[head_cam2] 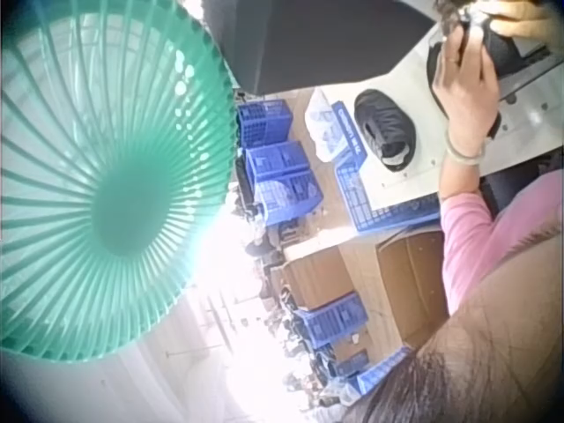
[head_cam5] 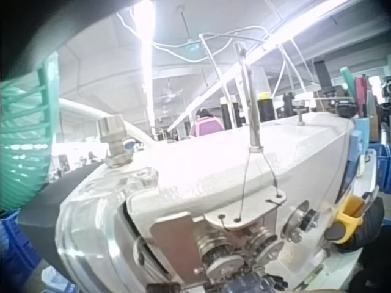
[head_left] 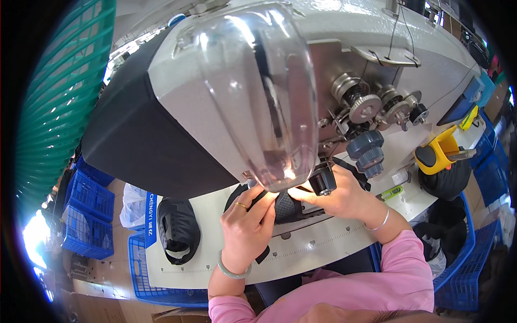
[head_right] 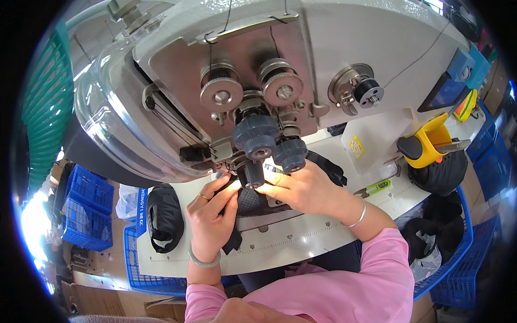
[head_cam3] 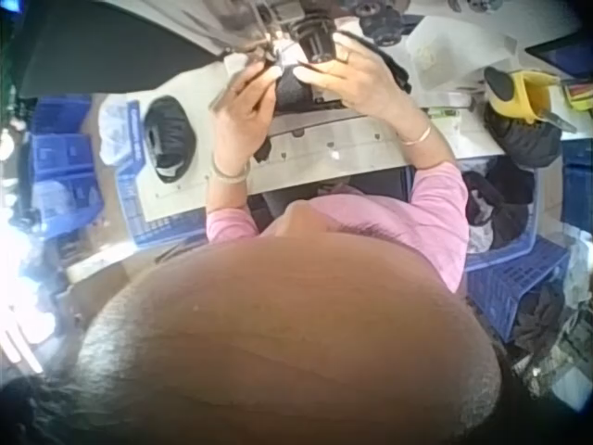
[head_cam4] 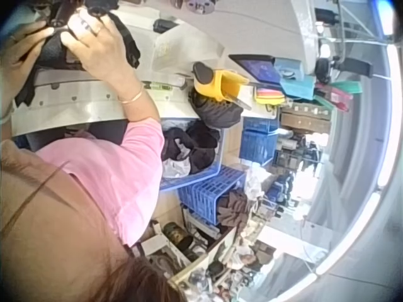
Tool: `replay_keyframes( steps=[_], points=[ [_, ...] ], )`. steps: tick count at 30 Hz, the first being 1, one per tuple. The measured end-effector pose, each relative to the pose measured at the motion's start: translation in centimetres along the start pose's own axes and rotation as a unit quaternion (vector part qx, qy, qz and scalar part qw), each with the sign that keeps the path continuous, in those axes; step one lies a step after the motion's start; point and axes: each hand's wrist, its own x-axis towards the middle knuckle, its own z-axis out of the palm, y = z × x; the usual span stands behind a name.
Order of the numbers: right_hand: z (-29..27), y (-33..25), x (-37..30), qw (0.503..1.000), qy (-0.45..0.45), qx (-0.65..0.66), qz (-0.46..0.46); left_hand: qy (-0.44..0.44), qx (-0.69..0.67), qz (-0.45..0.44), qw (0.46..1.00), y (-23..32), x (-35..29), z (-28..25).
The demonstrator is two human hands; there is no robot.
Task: Stitching various components of a black shoe upper using an industrial sewing machine.
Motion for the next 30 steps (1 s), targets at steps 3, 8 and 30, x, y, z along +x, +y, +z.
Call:
replay_keyframes(
  steps=[3, 8, 30],
  points=[
    [-0.1, -0.3, 0.0, 1.000, -0.013, 0.001, 0.009, 0.001, 0.010, 0.010, 1.000, 0.0, 0.1, -0.1],
    [0.0, -0.3, 0.1, 0.999, -0.018, 0.012, 0.033, 0.006, 0.014, 0.012, 1.000, 0.1, 0.2, 0.0],
    [0.7, -5.2, -0.7, 0.980, -0.074, 0.029, 0.185, 0.007, 0.117, 0.067, 0.991, -0.8, -0.1, 0.3]
  ],
)
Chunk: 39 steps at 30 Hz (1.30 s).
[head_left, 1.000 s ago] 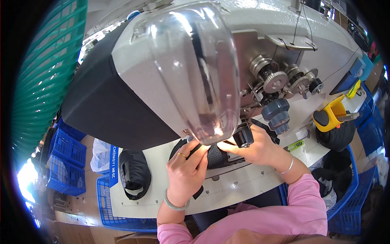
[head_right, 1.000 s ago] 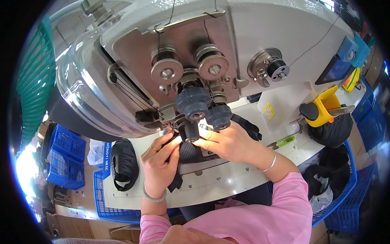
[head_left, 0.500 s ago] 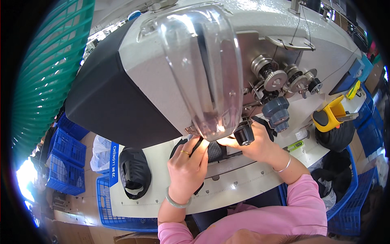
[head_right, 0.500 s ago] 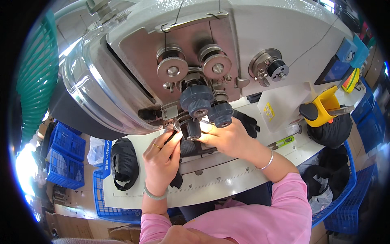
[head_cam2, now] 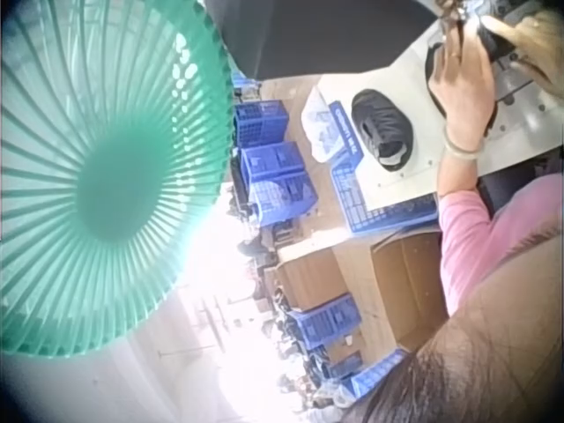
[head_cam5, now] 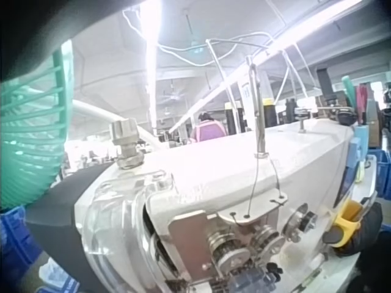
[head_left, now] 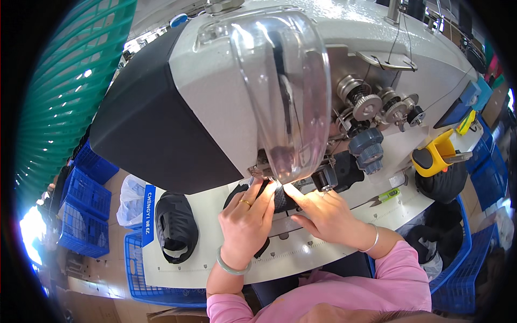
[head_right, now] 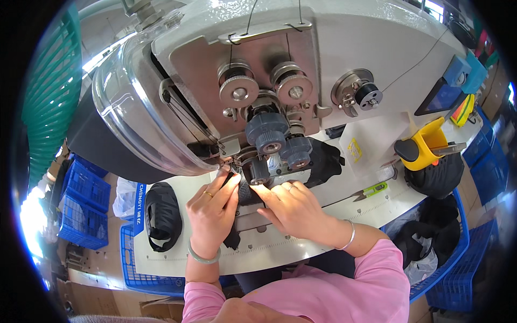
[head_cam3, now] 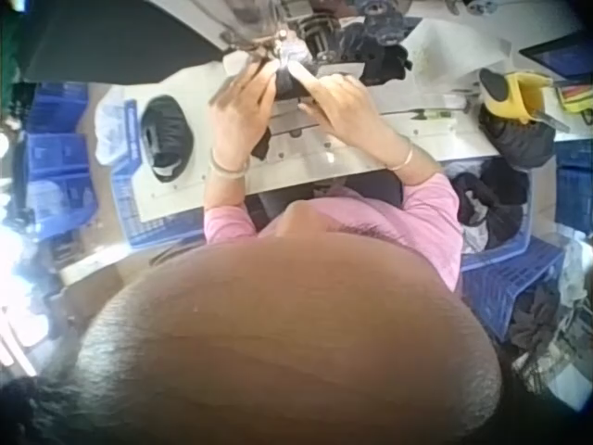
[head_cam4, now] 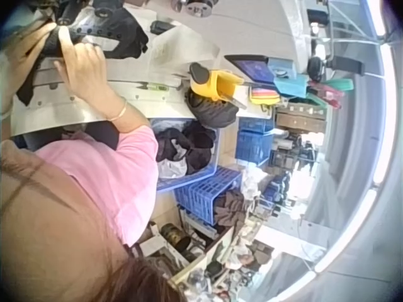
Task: Stitching various components of a black shoe upper using an industrial sewing machine.
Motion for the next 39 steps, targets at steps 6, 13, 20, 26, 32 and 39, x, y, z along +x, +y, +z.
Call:
replay_keyframes(
  steps=[6, 13, 20, 26, 32, 39],
  points=[
    [0.8, 0.8, 0.2, 0.997, 0.069, -0.030, -0.022, 0.009, -0.021, 0.003, 1.000, -0.2, 0.3, 0.0],
    [0.8, 1.0, 0.4, 0.997, 0.075, -0.023, -0.026, 0.009, -0.014, 0.003, 1.000, -0.1, 0.2, 0.1],
    [1.1, 1.9, 0.7, 0.996, 0.090, -0.012, -0.020, 0.035, 0.016, 0.004, 0.999, 0.3, 0.2, 0.6],
    [0.9, 1.9, 1.0, 0.994, 0.102, -0.015, -0.031, 0.068, -0.021, -0.017, 0.997, 0.0, 0.2, 0.9],
    [0.5, 1.8, 1.2, 0.994, 0.086, -0.050, -0.054, 0.034, -0.081, -0.072, 0.994, -0.2, 0.9, 0.0],
    [0.5, 2.1, 1.3, 0.994, 0.080, -0.054, -0.060, -0.001, -0.160, -0.154, 0.975, -0.2, 1.3, -0.4]
  ],
)
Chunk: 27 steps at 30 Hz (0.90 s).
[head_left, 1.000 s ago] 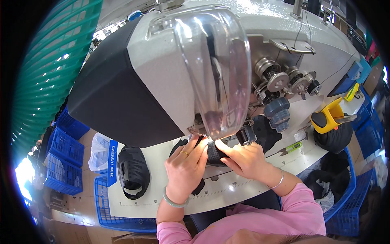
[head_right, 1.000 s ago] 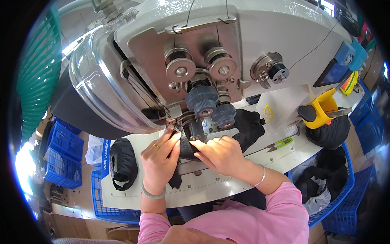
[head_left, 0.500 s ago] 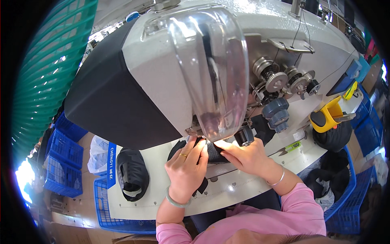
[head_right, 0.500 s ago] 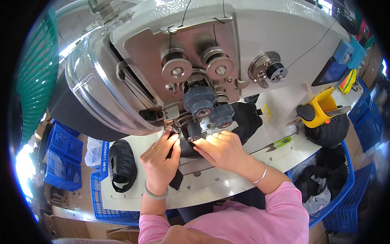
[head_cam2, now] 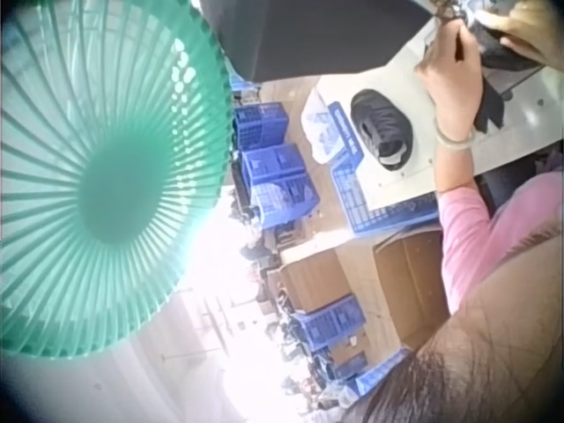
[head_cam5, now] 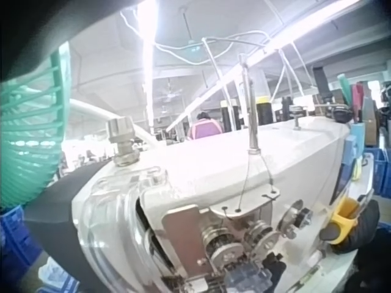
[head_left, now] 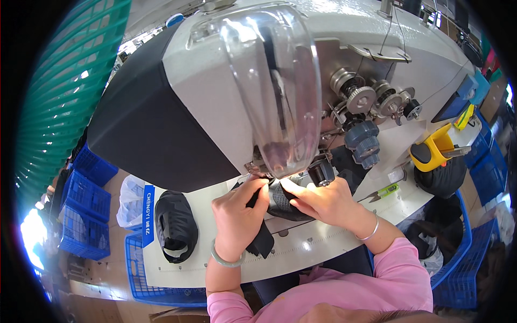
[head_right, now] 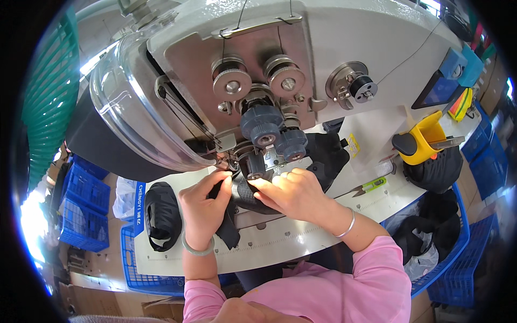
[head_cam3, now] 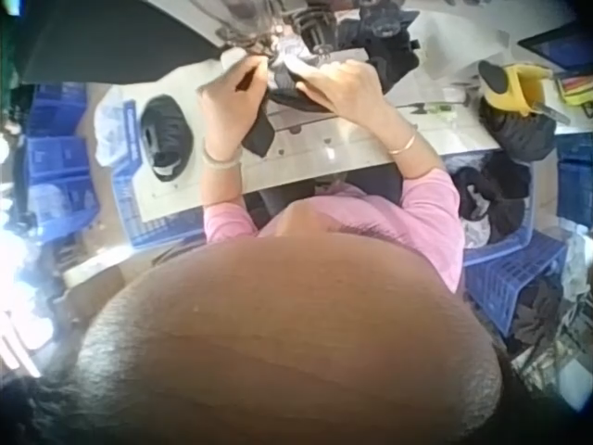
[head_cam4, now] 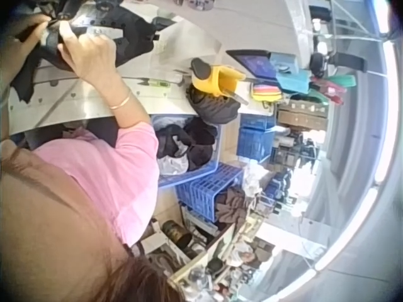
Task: Stitching various components of a black shoe upper using an industrial sewing machine.
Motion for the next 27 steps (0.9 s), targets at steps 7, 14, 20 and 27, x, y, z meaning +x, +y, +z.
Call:
replay_keyframes(
  steps=[7, 14, 20, 27],
  points=[
    [0.1, 0.1, 0.0, 1.000, 0.004, 0.013, 0.009, -0.011, 0.062, 0.141, 0.988, -0.7, -0.3, -0.2],
    [0.1, -0.2, 0.2, 1.000, 0.014, 0.017, 0.001, -0.021, 0.111, 0.169, 0.979, -0.6, -0.4, -0.4],
    [0.3, 0.3, 0.5, 0.999, 0.018, 0.035, 0.005, -0.031, 0.161, 0.187, 0.969, -0.5, -0.5, -0.4],
    [0.3, 1.6, 1.1, 0.997, 0.017, 0.072, 0.000, -0.038, 0.161, 0.177, 0.970, -0.2, -0.8, -0.5]
  ],
)
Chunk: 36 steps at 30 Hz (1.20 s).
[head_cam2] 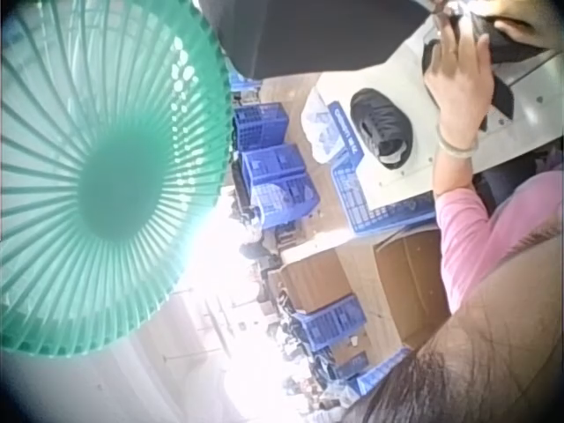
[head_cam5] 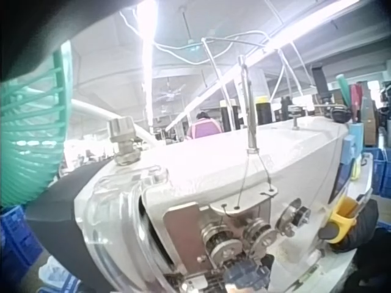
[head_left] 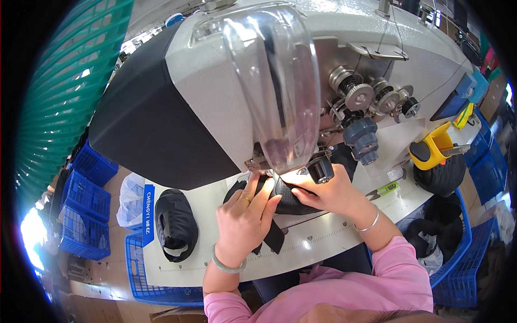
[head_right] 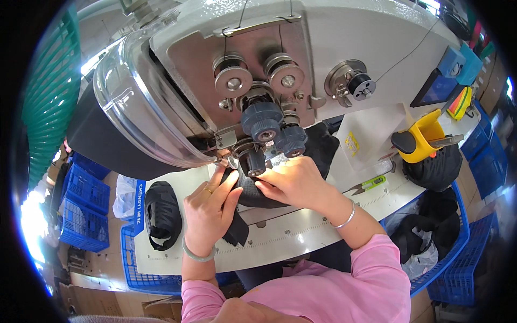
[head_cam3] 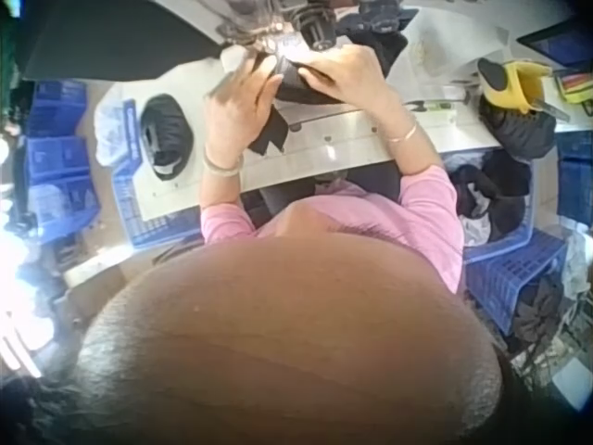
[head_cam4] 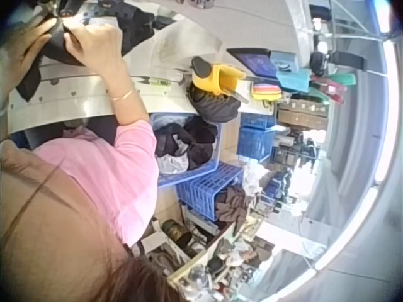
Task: Stitching various components of a black shoe upper using an industrial sewing machine.
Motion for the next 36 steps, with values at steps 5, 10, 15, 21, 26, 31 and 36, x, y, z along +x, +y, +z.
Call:
replay_keyframes(
  steps=[5, 10, 15, 21, 26, 31, 36],
  points=[
    [-0.4, 1.2, 0.6, 0.999, -0.026, 0.020, -0.006, -0.035, -0.178, 0.001, 0.983, -2.1, 0.0, -1.4],
    [-1.7, 2.1, 1.7, 0.985, -0.116, 0.112, 0.052, -0.054, -0.079, 0.036, 0.995, -1.9, -0.9, -1.3],
    [-1.8, 2.8, 1.9, 0.987, -0.062, 0.142, 0.042, -0.056, 0.002, 0.058, 0.997, -0.7, -1.0, -1.3],
    [-1.6, 3.0, 2.3, 0.995, -0.017, 0.092, -0.027, -0.057, 0.036, 0.064, 0.996, -0.2, -0.9, -1.3],
    [-1.5, 3.0, 2.6, 0.994, -0.009, 0.102, -0.029, -0.057, 0.073, 0.063, 0.994, 0.1, -0.9, -1.1],
    [-0.8, 3.5, 1.7, 0.996, 0.003, 0.044, -0.073, -0.053, 0.086, 0.061, 0.993, 0.5, -0.8, -1.0],
    [-0.8, 2.6, -0.3, 0.993, -0.052, 0.053, -0.091, -0.052, 0.104, 0.048, 0.992, 0.9, -0.9, -0.8]
  ],
)
